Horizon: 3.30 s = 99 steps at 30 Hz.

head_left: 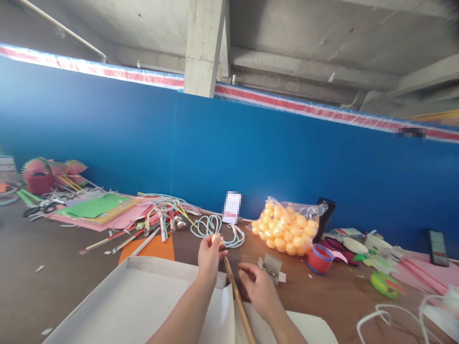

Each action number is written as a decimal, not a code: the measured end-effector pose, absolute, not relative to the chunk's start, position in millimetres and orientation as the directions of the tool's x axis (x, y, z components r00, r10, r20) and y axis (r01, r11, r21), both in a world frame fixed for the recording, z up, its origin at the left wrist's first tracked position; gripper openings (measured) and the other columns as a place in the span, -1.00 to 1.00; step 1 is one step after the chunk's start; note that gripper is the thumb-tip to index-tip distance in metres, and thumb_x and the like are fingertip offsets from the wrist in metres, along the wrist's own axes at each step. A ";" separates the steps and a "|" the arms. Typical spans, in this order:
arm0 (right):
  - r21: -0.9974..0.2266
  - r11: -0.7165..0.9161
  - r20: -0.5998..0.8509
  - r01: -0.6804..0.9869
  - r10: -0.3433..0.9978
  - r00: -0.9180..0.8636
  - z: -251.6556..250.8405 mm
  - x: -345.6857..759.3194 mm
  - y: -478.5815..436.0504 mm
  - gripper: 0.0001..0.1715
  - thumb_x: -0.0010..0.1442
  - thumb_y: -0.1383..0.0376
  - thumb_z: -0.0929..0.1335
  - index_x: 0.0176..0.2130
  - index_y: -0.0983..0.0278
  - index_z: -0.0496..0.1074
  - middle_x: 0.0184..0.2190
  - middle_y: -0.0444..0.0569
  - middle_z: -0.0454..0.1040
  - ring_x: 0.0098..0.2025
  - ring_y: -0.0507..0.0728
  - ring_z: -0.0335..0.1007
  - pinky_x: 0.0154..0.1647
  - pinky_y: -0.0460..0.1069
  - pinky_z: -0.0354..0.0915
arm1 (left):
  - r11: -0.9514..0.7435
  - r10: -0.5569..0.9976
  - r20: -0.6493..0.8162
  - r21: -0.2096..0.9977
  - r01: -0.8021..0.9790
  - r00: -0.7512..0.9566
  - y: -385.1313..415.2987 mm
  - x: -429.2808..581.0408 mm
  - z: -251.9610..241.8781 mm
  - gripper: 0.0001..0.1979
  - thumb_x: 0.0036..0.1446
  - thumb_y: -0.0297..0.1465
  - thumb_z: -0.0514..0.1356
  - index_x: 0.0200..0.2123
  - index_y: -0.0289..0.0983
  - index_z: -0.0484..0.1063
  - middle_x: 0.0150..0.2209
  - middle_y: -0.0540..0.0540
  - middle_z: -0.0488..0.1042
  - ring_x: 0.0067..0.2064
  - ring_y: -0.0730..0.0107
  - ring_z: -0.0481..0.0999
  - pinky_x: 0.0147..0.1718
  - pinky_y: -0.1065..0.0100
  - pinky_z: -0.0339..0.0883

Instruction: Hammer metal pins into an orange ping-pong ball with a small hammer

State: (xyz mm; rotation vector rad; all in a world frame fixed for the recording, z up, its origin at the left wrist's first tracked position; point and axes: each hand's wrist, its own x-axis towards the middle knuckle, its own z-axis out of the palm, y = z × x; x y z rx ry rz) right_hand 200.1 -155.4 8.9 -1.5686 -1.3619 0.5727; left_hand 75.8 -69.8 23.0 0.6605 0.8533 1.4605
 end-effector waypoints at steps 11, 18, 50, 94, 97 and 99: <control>-0.776 0.179 0.411 0.605 0.871 0.269 17.8 208.3 -110.0 -0.60 0.15 0.18 0.21 -0.04 0.23 0.38 -0.18 0.04 0.49 -0.21 0.20 0.44 -0.22 0.07 0.34 | -0.032 0.998 0.003 0.894 -0.447 -0.067 -70.5 86.4 22.1 -0.63 -0.08 -0.20 0.25 -0.25 -0.30 0.34 -0.30 -0.17 0.44 -0.35 0.34 0.51 -0.50 0.40 0.43; -0.241 -0.056 0.327 0.969 0.935 0.135 49.3 220.4 -35.4 -0.39 0.18 0.36 0.10 0.22 0.19 -0.01 -0.16 0.05 0.47 -0.15 0.17 0.39 -0.29 -0.02 0.24 | -0.092 0.994 0.063 0.929 -0.357 -0.090 -73.1 93.4 24.5 -0.62 -0.07 -0.20 0.23 -0.20 -0.26 0.34 -0.29 -0.15 0.45 -0.36 0.34 0.48 -0.61 0.50 0.34; 0.219 -0.119 0.221 0.968 0.973 0.069 46.1 237.7 22.9 -0.18 0.15 0.32 0.22 0.27 0.18 -0.29 -0.19 0.18 0.37 -0.20 0.28 0.38 -0.25 0.06 0.17 | -0.105 0.994 0.107 0.992 -0.074 0.025 -66.9 106.9 2.7 -0.64 0.02 -0.15 0.11 -0.19 -0.27 0.36 -0.38 -0.11 0.44 -0.37 0.35 0.43 -0.38 0.39 0.29; -0.187 -0.332 0.045 0.924 0.937 0.346 35.2 277.9 -146.0 -0.81 0.11 0.24 0.22 -0.42 0.13 0.40 -0.36 -0.09 0.52 -0.30 0.16 0.43 -0.47 -0.05 0.07 | -0.070 0.989 0.088 0.987 -0.147 0.122 -77.4 99.5 16.4 -0.66 -0.05 -0.20 0.19 -0.23 -0.27 0.33 -0.39 -0.07 0.42 -0.48 0.46 0.42 -0.63 0.50 0.31; -0.169 -0.328 0.053 0.930 0.939 0.341 31.8 278.5 -145.6 -0.79 0.14 0.24 0.19 -0.44 0.16 0.36 -0.38 -0.07 0.51 -0.33 0.15 0.42 -0.49 -0.05 0.05 | -0.078 0.987 0.096 0.987 -0.142 0.126 -77.6 99.3 16.6 -0.67 -0.04 -0.20 0.19 -0.23 -0.27 0.33 -0.38 -0.08 0.42 -0.47 0.46 0.42 -0.63 0.49 0.32; -0.152 -0.319 0.067 0.935 0.941 0.332 30.3 278.6 -145.5 -0.76 0.15 0.25 0.17 -0.45 0.18 0.35 -0.38 -0.06 0.51 -0.35 0.15 0.41 -0.50 -0.05 0.03 | -0.080 0.986 0.098 0.987 -0.139 0.133 -78.1 99.1 17.2 -0.68 -0.04 -0.21 0.19 -0.24 -0.27 0.34 -0.38 -0.08 0.43 -0.47 0.46 0.43 -0.63 0.48 0.32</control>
